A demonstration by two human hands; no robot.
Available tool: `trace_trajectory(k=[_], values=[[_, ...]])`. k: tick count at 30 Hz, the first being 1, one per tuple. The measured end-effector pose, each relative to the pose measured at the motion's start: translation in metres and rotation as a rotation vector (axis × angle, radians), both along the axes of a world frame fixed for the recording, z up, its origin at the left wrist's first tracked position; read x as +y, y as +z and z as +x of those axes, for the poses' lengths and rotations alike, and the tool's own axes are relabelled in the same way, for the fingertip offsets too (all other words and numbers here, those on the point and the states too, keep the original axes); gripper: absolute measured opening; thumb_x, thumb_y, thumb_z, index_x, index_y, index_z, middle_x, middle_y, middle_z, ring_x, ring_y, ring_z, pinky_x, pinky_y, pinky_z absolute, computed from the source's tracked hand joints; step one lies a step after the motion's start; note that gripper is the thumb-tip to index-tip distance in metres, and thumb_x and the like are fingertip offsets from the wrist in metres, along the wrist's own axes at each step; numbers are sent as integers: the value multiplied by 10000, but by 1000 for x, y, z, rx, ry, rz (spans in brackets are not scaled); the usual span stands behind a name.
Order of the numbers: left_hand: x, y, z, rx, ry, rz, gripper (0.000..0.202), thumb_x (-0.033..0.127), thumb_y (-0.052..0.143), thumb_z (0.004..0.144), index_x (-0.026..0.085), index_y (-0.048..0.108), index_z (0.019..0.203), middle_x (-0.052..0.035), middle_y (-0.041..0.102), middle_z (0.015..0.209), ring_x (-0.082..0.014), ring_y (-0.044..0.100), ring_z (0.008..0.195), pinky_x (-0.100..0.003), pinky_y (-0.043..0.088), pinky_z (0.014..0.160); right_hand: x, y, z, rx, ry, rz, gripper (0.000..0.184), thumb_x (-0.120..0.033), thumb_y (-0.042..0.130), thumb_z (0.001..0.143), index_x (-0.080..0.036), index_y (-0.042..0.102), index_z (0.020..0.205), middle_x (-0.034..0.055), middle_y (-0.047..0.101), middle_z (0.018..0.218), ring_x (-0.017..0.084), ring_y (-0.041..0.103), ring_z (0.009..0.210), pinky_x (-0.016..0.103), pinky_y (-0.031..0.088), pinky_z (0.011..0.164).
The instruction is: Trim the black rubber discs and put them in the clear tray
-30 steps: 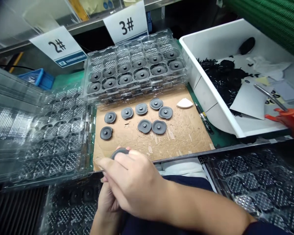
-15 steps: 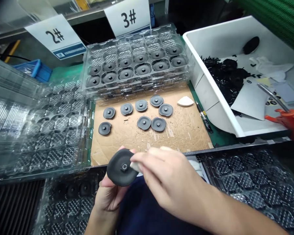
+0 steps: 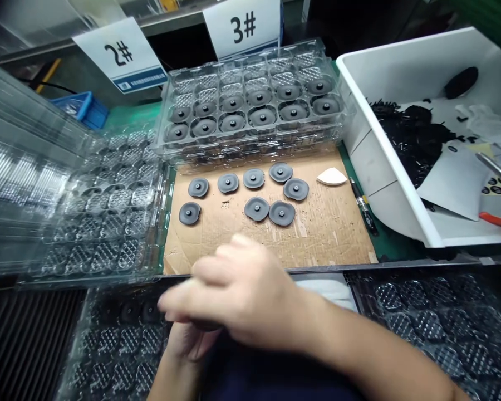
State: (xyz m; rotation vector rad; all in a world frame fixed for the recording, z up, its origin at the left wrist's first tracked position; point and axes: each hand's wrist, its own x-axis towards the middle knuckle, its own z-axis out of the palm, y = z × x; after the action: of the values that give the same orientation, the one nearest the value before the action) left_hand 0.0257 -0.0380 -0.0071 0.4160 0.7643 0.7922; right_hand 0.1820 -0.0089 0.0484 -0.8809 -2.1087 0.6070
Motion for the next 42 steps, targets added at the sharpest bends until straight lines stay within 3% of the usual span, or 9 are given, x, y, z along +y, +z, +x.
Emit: trace_trajectory(k=[6,11,16,22,26,32,35,38,42], values=[[-2,-2,-13,-353,49,-43,464,493,657,693,325,632,1125,10,679,1147,-211,650,1010,-276,526,865,44,-67,-13,121,-276,-501,230,-150,524,851,-222,676,1008,21,656,904,133,581,748,260,453,676],[-1,2,-22,-438,88,-84,456,534,577,748,246,665,1090,-12,695,1118,-225,648,1014,-265,531,859,34,-130,-39,138,-400,-518,322,-72,486,787,-165,645,1052,116,539,1120,227,528,1052,399,430,905],[0,1,-28,-324,153,-47,451,573,473,810,305,602,1149,-10,694,1085,-217,689,902,-262,563,722,-4,-110,-35,200,-379,-512,305,-132,421,847,-192,612,1078,94,557,1097,188,559,979,322,489,768],[0,-14,-32,577,156,783,979,191,676,760,500,-26,1368,-18,522,1230,-194,546,1106,-397,414,974,-28,-95,-18,177,-408,-585,211,-165,495,826,-167,646,974,56,646,880,116,548,613,236,466,546],[1,-15,-33,809,59,1040,1103,55,670,726,491,-125,1356,-46,474,1238,-200,501,1133,-424,386,989,-32,-76,-9,292,-493,-596,167,-225,560,834,-181,643,972,46,644,876,117,561,668,240,488,617],[1,-11,-34,821,-19,947,1003,182,711,721,446,17,1395,-42,522,1237,-200,502,1149,-388,362,1004,-24,-46,-11,486,-166,-864,154,-234,693,733,-178,690,877,25,647,768,120,561,680,245,461,641],[3,-10,-39,846,-178,736,735,293,727,702,380,369,1338,-35,575,1233,-213,532,1105,-341,382,966,-20,-61,-16,697,-179,-1140,269,-325,793,592,-167,647,753,-14,568,653,98,519,605,222,437,590],[-2,-13,-45,816,-271,464,295,394,623,767,232,684,1005,-62,699,983,-208,615,860,-319,448,818,-27,-84,-23,792,-232,-1298,423,-508,752,585,-183,562,779,-45,479,593,75,447,507,185,369,471],[-30,-32,-67,898,-249,266,454,572,550,730,147,668,620,-49,641,532,-161,552,506,-279,432,528,-45,-99,-32,657,-162,-1366,394,-522,666,682,-166,585,830,-24,516,626,46,328,422,174,276,394]])
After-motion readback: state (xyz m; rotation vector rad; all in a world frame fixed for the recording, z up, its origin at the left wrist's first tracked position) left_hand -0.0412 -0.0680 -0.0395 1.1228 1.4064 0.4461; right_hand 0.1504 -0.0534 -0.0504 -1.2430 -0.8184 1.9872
